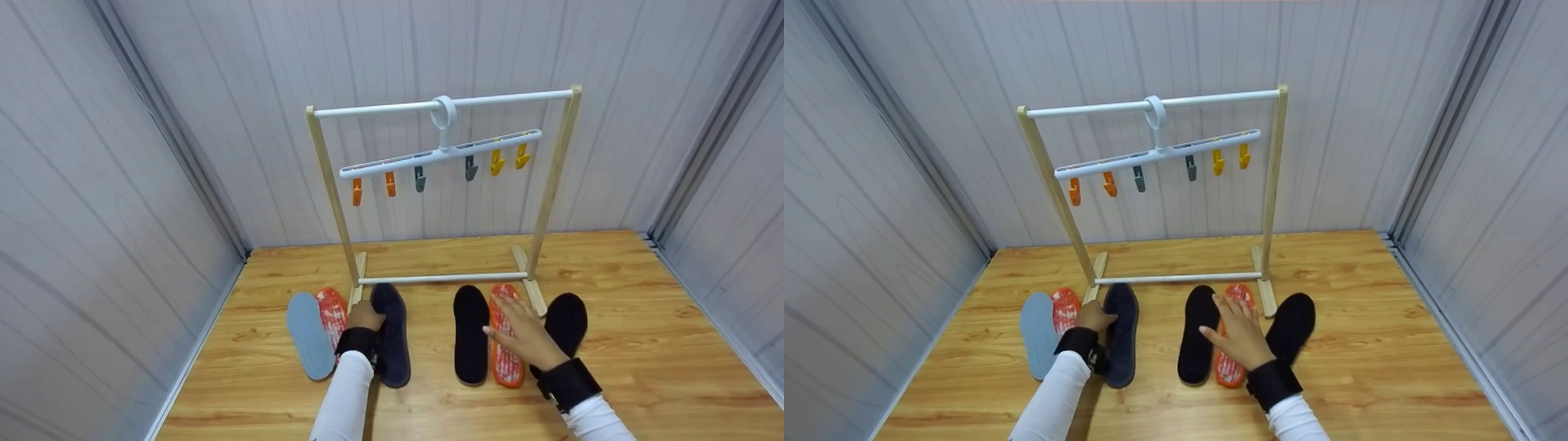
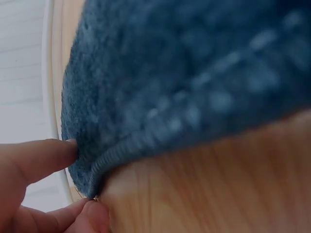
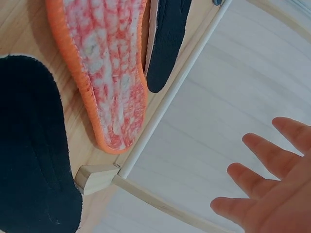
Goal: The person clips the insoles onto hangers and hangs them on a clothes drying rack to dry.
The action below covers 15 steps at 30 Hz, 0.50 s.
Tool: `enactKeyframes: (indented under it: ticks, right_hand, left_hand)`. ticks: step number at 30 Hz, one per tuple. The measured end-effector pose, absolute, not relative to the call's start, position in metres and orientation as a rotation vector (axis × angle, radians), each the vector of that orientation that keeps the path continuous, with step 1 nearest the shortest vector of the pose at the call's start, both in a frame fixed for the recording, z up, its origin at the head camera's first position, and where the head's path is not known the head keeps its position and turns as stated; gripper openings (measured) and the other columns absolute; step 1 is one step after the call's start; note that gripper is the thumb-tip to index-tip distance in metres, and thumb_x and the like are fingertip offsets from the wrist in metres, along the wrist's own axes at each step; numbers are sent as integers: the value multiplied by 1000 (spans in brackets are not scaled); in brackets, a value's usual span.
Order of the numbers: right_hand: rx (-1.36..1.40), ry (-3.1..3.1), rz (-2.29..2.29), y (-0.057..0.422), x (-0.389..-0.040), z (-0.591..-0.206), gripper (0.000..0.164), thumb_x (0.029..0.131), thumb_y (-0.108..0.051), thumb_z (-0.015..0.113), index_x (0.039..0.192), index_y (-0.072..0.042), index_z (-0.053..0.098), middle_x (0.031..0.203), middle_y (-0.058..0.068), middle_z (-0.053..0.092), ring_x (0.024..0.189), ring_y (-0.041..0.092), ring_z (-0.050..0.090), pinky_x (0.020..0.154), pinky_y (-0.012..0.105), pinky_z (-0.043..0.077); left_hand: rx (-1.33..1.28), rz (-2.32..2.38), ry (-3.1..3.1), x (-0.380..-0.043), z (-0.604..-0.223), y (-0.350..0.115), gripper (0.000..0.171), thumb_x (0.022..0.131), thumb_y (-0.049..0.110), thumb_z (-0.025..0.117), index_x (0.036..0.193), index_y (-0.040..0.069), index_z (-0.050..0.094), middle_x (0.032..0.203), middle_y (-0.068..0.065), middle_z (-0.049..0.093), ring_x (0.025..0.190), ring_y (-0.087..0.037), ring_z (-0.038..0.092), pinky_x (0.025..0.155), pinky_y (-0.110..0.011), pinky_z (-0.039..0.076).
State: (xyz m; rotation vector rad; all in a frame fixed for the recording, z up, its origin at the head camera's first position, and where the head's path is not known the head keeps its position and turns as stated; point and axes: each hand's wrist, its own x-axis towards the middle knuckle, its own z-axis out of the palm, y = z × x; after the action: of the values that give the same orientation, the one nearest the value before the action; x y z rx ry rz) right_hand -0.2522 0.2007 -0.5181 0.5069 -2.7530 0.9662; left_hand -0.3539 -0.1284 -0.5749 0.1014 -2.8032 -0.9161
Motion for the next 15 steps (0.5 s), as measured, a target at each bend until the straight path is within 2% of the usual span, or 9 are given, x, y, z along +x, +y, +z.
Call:
enactKeyframes:
  ticks: [5, 6, 9, 12, 15]
  right_hand:
    - [534, -2750, 948, 200, -254, -520, 71, 89, -41, 63, 143, -3, 37, 145, 21, 37, 134, 48, 24, 101, 71, 15]
    - [542, -2751, 948, 199, -254, -520, 72, 89, -42, 62, 143, -3, 36, 145, 21, 37, 133, 48, 25, 102, 70, 16]
    - [563, -2756, 967, 199, -254, -519, 71, 90, -41, 61, 144, -2, 35, 145, 22, 37, 134, 47, 25, 103, 68, 17]
    - [573, -2769, 981, 200, -254, -520, 71, 91, -42, 59, 144, -2, 34, 145, 23, 36, 134, 47, 25, 103, 68, 17]
    - [566, -2786, 1054, 200, -254, -520, 72, 91, -42, 59, 145, -3, 33, 146, 23, 34, 135, 46, 24, 104, 66, 19]
  left_hand:
    - [174, -928, -2784, -355, -572, -126, 43, 70, 20, 77, 96, -11, 61, 85, -26, 65, 81, -40, 64, 70, -50, 52]
    - [225, -937, -2823, -347, -559, -122, 46, 69, 13, 77, 101, -14, 58, 89, -28, 65, 86, -42, 63, 75, -51, 51]
    - [247, -978, -2825, -350, -562, -123, 53, 70, 13, 78, 108, -13, 52, 93, -28, 64, 89, -42, 63, 79, -50, 50]
    - [205, -1008, -2820, -350, -564, -126, 39, 69, 12, 76, 96, -11, 59, 89, -26, 66, 85, -40, 63, 76, -48, 51]
    - [143, -1074, -2810, -348, -564, -129, 16, 70, 8, 70, 69, -3, 59, 74, -18, 64, 69, -32, 60, 63, -43, 49]
